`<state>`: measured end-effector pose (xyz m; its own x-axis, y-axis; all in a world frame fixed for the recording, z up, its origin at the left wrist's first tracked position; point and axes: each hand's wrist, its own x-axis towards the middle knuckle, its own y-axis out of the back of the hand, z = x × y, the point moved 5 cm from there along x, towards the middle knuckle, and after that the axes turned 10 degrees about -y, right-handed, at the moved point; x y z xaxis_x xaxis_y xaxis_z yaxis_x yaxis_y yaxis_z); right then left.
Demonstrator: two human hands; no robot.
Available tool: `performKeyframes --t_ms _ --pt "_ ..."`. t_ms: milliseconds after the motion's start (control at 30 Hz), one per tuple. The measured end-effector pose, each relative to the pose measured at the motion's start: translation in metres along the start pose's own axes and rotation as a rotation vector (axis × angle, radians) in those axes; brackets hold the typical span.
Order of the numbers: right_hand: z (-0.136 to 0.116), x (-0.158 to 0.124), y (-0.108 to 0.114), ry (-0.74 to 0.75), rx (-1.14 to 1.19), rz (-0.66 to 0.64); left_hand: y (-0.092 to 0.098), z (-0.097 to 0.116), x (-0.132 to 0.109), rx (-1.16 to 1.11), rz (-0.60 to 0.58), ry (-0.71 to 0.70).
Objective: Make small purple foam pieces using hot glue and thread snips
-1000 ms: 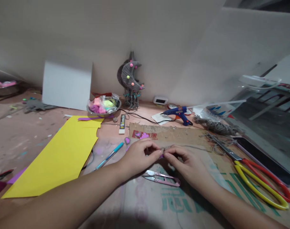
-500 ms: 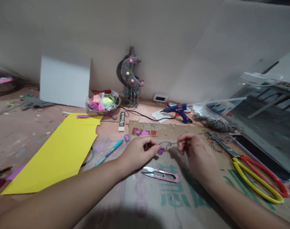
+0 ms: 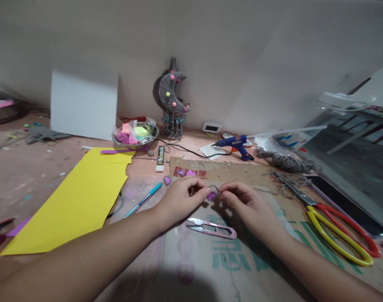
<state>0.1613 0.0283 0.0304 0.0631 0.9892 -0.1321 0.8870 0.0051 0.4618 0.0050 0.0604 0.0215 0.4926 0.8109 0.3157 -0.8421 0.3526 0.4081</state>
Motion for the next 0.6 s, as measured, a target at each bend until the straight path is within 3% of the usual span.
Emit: performKeyframes --t_ms 233,600 --pt "-0.0042 -0.0002 -0.0072 0.034 -0.131 -0.026 0.0002 0.0052 -0.0007 -0.005 -0.015 -0.045" --pt "-0.0001 -0.0002 -0.0015 -0.037 -0.025 0.013 -0.005 0.0043 -0.0008 -0.028 -0.078 -0.055"
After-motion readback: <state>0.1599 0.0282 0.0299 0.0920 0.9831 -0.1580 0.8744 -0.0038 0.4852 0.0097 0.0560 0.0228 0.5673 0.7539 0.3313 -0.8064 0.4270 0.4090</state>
